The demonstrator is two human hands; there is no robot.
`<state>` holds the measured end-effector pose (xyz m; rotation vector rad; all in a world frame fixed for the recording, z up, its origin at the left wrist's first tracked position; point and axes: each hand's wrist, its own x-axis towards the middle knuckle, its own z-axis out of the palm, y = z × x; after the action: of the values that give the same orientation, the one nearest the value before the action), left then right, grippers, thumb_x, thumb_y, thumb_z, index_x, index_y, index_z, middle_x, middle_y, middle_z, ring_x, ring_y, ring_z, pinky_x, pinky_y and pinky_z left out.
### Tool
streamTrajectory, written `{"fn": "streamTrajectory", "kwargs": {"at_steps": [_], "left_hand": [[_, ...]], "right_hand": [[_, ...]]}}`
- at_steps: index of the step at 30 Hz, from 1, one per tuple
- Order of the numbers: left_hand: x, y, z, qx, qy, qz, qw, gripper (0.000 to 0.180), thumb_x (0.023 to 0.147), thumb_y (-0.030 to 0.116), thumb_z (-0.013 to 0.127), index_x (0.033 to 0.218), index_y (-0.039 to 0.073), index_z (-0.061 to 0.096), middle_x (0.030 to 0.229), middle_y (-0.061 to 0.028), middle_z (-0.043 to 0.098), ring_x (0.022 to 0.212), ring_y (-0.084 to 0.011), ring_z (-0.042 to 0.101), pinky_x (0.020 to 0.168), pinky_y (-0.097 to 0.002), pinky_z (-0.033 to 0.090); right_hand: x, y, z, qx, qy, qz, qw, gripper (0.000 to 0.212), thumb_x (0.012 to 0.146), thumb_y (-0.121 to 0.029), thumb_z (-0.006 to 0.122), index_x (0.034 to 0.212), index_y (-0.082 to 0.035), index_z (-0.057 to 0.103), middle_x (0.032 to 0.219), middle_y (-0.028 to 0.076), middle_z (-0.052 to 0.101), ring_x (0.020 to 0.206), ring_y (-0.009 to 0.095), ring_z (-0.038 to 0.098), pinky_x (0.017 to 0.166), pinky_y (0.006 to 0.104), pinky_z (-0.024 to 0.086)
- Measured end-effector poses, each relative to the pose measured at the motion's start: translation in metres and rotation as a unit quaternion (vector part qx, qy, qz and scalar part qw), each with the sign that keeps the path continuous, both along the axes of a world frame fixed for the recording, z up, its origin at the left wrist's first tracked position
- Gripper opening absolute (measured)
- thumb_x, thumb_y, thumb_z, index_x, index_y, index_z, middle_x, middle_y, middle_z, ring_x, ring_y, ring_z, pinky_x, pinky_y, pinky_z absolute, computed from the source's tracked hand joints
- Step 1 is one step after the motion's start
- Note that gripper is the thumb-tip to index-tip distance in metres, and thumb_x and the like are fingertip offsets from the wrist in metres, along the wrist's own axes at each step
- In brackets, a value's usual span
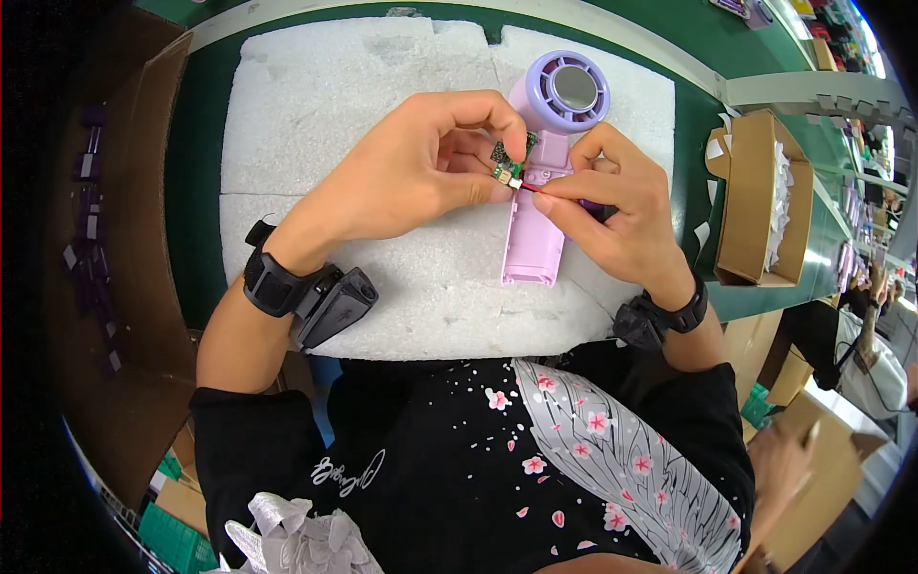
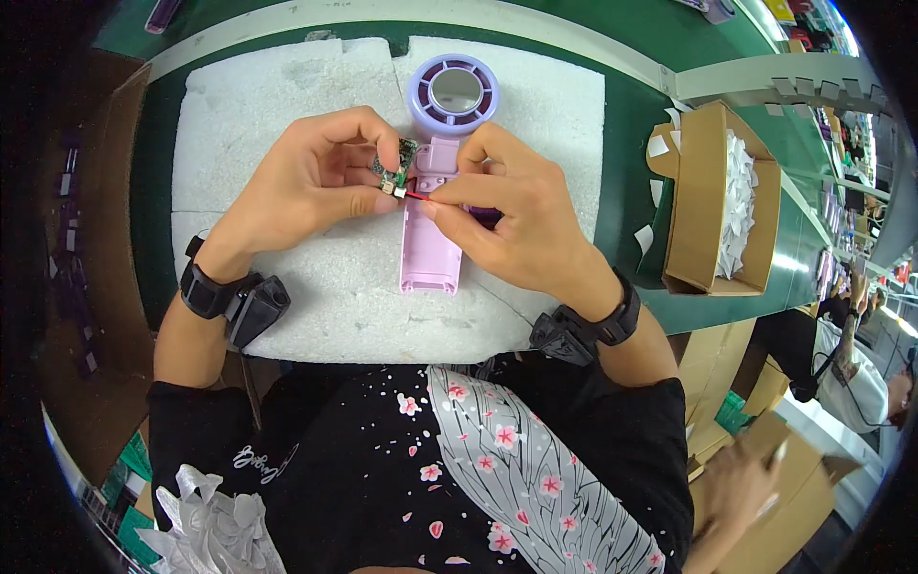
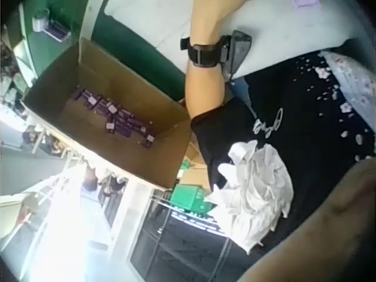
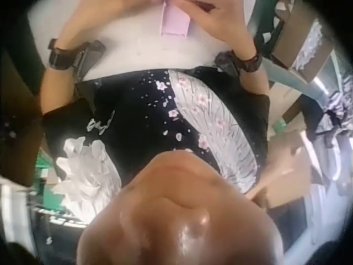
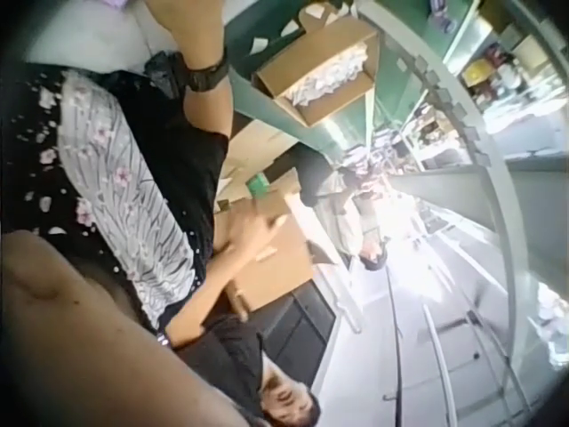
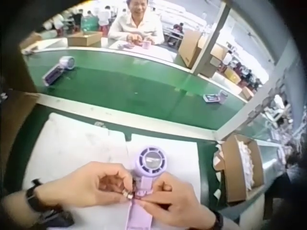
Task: Assembling small handheld portable fans by installing components like motors, batteries, and circuit boards into plastic housings.
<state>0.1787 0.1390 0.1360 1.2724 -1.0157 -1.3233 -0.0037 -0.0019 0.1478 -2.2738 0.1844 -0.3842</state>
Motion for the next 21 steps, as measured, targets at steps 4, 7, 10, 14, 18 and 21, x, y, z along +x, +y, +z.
{"fn": "streamTrajectory", "kwargs": {"at_steps": [4,7,10,14,18,21], "left_hand": [[-0.003,-0.001,0.002,-0.021,0.007,0.027,0.999,0.032,0.075,-0.013,0.069,0.101,0.002,0.057,0.096,-0.0007,0.057,0.088,-0.0081,0.058,0.081,-0.0230,0.050],[-0.002,0.000,0.005,-0.020,-0.037,0.043,0.998,0.031,0.074,-0.012,0.069,0.100,0.001,0.058,0.097,-0.0012,0.058,0.087,-0.0082,0.058,0.082,-0.0228,0.050],[-0.002,0.001,0.004,-0.028,-0.042,0.040,0.998,0.031,0.074,-0.012,0.070,0.099,0.001,0.058,0.097,-0.0018,0.059,0.087,-0.0084,0.059,0.081,-0.0231,0.051],[-0.005,0.002,0.003,-0.041,-0.054,0.048,0.997,0.030,0.074,-0.012,0.070,0.099,0.000,0.059,0.097,-0.0026,0.060,0.086,-0.0088,0.059,0.081,-0.0235,0.051],[-0.010,0.001,-0.002,-0.057,-0.036,0.085,0.994,0.029,0.075,-0.010,0.069,0.101,0.001,0.063,0.092,-0.0020,0.062,0.082,-0.0080,0.060,0.077,-0.0230,0.052],[-0.013,0.002,-0.009,-0.076,-0.045,0.106,0.990,0.029,0.076,-0.008,0.068,0.104,0.002,0.065,0.090,-0.0021,0.064,0.080,-0.0079,0.060,0.074,-0.0228,0.052]], "right_hand": [[0.000,0.000,-0.002,0.003,-0.005,-0.003,1.000,0.011,0.072,-0.003,0.076,0.083,-0.002,0.073,0.079,0.004,0.049,0.060,0.009,0.046,0.052,0.0227,0.033],[0.000,0.000,-0.003,0.007,-0.014,-0.005,1.000,0.011,0.072,-0.003,0.076,0.083,-0.002,0.073,0.079,0.004,0.049,0.060,0.009,0.046,0.052,0.0225,0.033],[0.000,-0.001,-0.003,0.006,-0.023,-0.010,1.000,0.011,0.072,-0.003,0.076,0.083,-0.002,0.073,0.079,0.005,0.050,0.059,0.009,0.046,0.051,0.0225,0.033],[0.001,0.000,-0.004,-0.002,-0.032,-0.017,0.999,0.010,0.072,-0.002,0.075,0.082,-0.002,0.072,0.079,0.005,0.051,0.059,0.010,0.047,0.051,0.0227,0.034],[0.001,0.003,-0.005,-0.005,-0.038,-0.017,0.999,0.009,0.072,-0.001,0.075,0.080,-0.001,0.071,0.079,0.005,0.051,0.058,0.010,0.047,0.051,0.0228,0.035],[0.001,0.004,-0.007,-0.005,-0.044,-0.019,0.999,0.008,0.072,0.000,0.074,0.078,-0.001,0.071,0.080,0.005,0.052,0.058,0.009,0.047,0.050,0.0226,0.035]]}}
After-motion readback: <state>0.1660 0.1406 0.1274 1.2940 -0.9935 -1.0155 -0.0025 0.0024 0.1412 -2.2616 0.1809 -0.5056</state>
